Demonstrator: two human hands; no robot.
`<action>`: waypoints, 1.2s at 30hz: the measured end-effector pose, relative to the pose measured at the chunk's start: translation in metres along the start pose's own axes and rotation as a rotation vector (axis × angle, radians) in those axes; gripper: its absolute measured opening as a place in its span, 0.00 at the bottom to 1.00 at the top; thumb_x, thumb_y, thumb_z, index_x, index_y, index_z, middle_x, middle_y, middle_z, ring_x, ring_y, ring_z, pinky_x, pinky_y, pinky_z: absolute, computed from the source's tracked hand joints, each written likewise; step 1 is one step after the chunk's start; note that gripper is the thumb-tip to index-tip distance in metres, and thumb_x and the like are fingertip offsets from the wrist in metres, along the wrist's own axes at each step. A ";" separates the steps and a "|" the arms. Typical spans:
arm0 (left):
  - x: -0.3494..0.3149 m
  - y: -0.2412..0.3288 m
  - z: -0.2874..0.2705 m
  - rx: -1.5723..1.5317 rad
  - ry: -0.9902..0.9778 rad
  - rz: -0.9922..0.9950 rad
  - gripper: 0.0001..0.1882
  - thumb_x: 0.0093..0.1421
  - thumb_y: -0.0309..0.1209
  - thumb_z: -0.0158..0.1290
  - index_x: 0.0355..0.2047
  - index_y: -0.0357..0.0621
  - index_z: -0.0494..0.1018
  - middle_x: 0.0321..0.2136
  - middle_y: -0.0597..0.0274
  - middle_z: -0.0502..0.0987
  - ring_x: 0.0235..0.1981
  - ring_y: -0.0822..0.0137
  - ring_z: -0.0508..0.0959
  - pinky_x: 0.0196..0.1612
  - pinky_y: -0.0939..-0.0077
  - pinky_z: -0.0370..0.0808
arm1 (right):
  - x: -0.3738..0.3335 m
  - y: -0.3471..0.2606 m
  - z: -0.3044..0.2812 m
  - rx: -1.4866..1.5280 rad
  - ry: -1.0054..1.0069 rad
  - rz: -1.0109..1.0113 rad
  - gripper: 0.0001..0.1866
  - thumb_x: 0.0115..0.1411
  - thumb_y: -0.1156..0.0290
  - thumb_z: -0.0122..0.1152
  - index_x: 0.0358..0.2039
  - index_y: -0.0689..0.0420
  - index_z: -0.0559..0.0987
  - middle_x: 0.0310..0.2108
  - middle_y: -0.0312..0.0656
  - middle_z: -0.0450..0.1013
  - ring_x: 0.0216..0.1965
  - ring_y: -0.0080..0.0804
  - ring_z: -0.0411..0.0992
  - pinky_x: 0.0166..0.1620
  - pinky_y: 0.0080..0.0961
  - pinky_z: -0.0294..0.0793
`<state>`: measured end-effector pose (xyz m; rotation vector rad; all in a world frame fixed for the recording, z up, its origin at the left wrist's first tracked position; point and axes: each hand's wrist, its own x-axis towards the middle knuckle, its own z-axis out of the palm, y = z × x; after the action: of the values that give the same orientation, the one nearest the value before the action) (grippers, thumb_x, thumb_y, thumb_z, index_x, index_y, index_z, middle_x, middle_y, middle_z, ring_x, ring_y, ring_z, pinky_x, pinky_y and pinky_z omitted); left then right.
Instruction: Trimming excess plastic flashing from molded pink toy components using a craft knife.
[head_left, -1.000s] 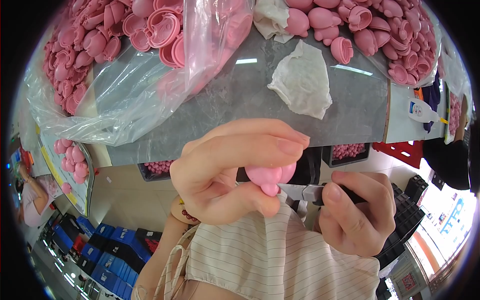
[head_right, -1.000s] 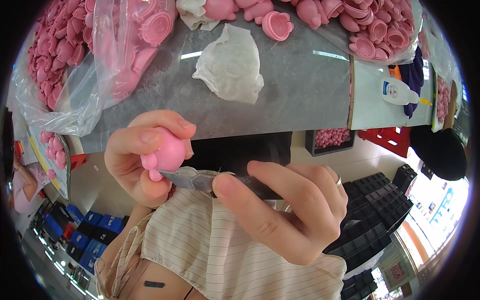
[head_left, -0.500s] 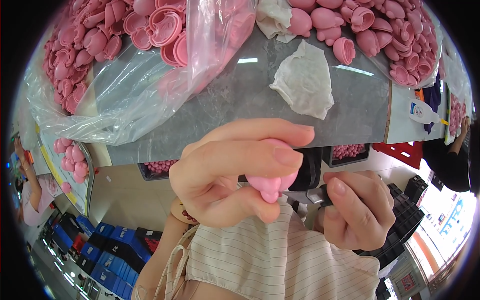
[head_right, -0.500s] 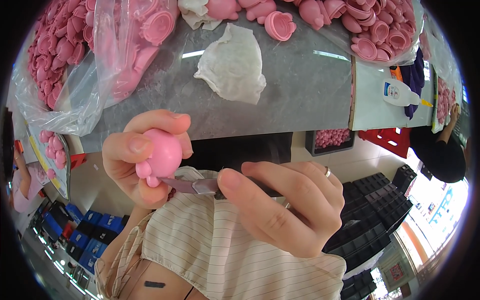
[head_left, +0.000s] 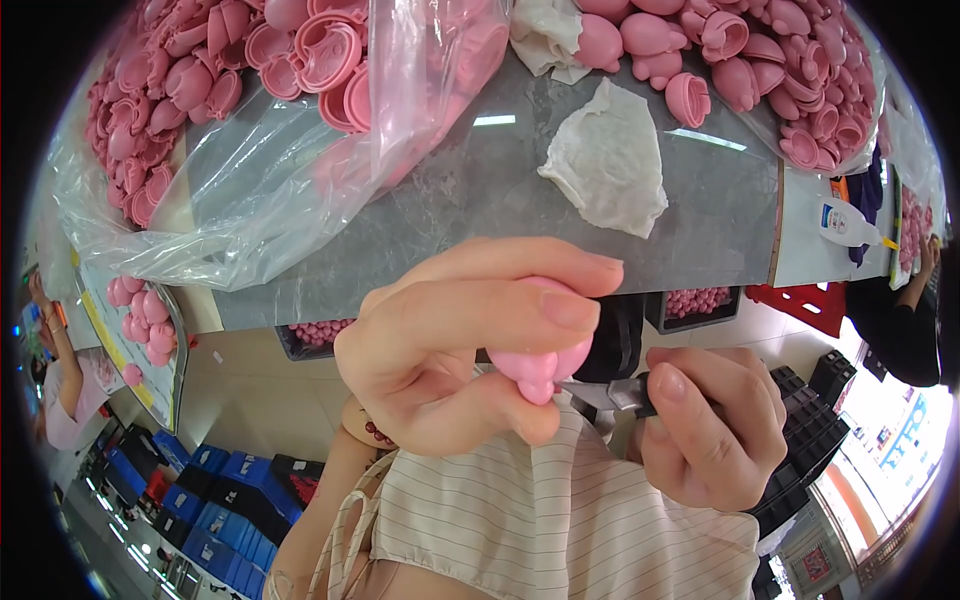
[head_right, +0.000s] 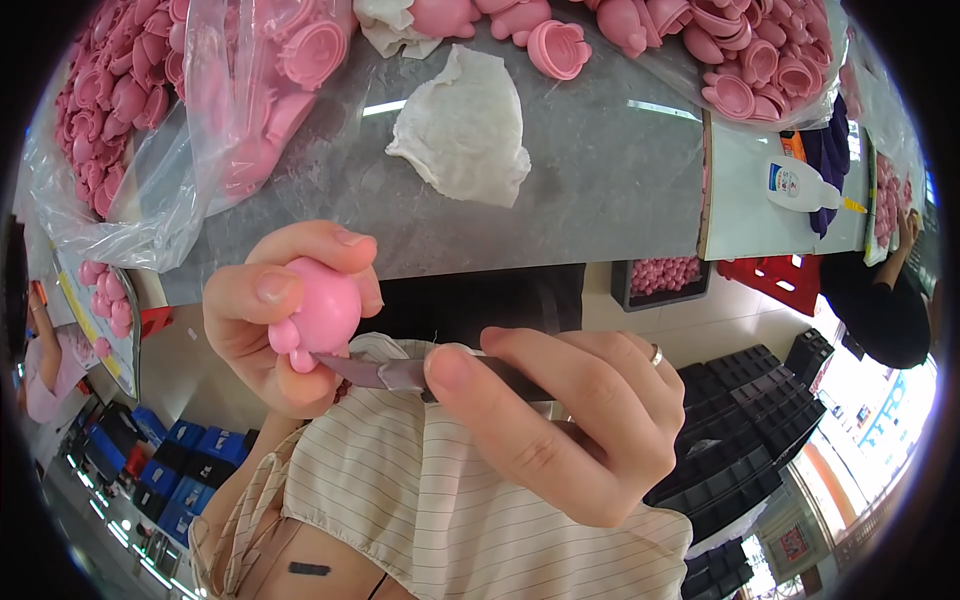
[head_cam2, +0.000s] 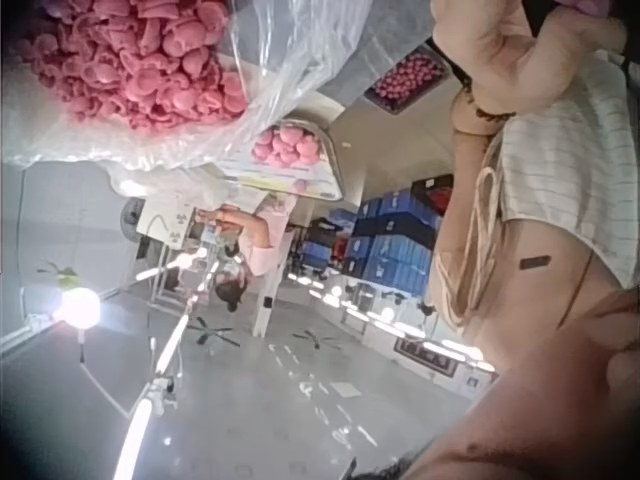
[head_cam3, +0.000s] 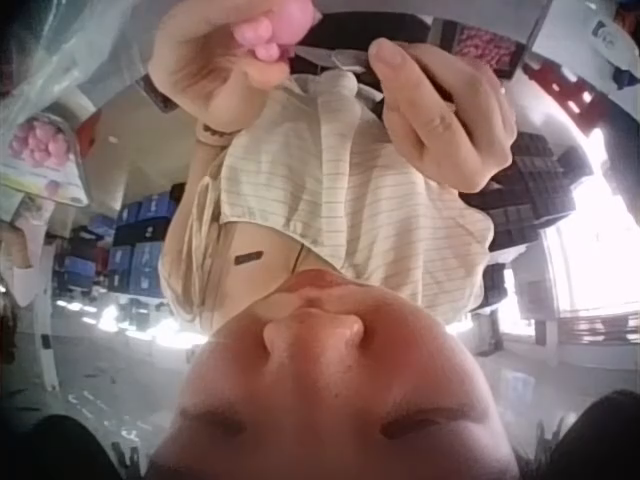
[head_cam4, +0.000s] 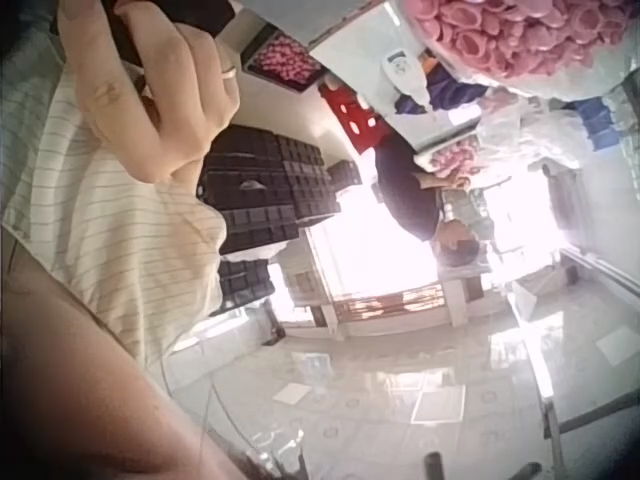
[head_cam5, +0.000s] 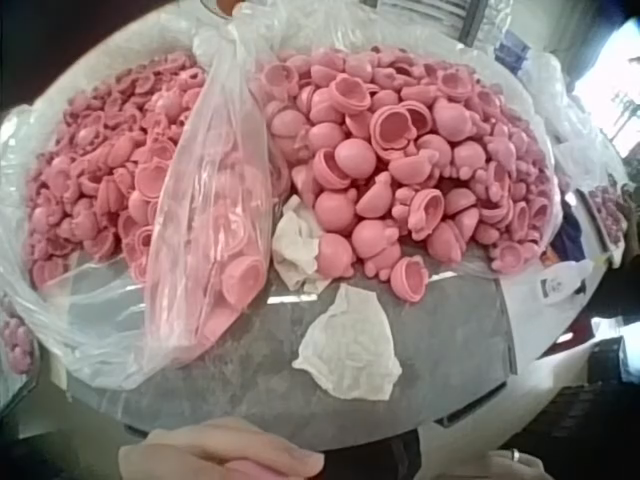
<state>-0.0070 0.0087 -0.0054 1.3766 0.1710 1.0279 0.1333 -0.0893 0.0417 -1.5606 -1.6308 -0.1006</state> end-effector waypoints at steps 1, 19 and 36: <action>0.000 0.000 0.000 0.000 0.000 0.000 0.20 0.50 0.34 0.53 0.42 0.45 0.60 0.36 0.32 0.66 0.20 0.67 0.69 0.23 0.79 0.70 | 0.000 -0.001 -0.007 0.000 0.000 0.000 0.17 0.25 0.72 0.59 0.24 0.51 0.80 0.16 0.35 0.68 0.11 0.19 0.61 0.11 0.08 0.54; 0.001 0.001 -0.003 0.036 -0.007 -0.011 0.21 0.48 0.35 0.56 0.41 0.48 0.61 0.38 0.33 0.66 0.21 0.66 0.70 0.24 0.80 0.70 | 0.000 -0.003 -0.014 0.093 -0.209 0.063 0.14 0.44 0.77 0.54 0.35 0.60 0.74 0.23 0.48 0.69 0.17 0.32 0.66 0.18 0.18 0.64; -0.002 -0.001 -0.007 -0.002 -0.060 -0.056 0.22 0.46 0.34 0.58 0.40 0.50 0.62 0.41 0.33 0.65 0.28 0.62 0.71 0.28 0.75 0.71 | -0.002 0.004 0.005 0.034 0.018 -0.009 0.17 0.26 0.72 0.60 0.24 0.53 0.79 0.16 0.37 0.68 0.12 0.21 0.63 0.11 0.08 0.57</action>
<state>-0.0121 0.0129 -0.0091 1.3913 0.1635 0.9392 0.1341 -0.0869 0.0357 -1.5230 -1.6180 -0.0908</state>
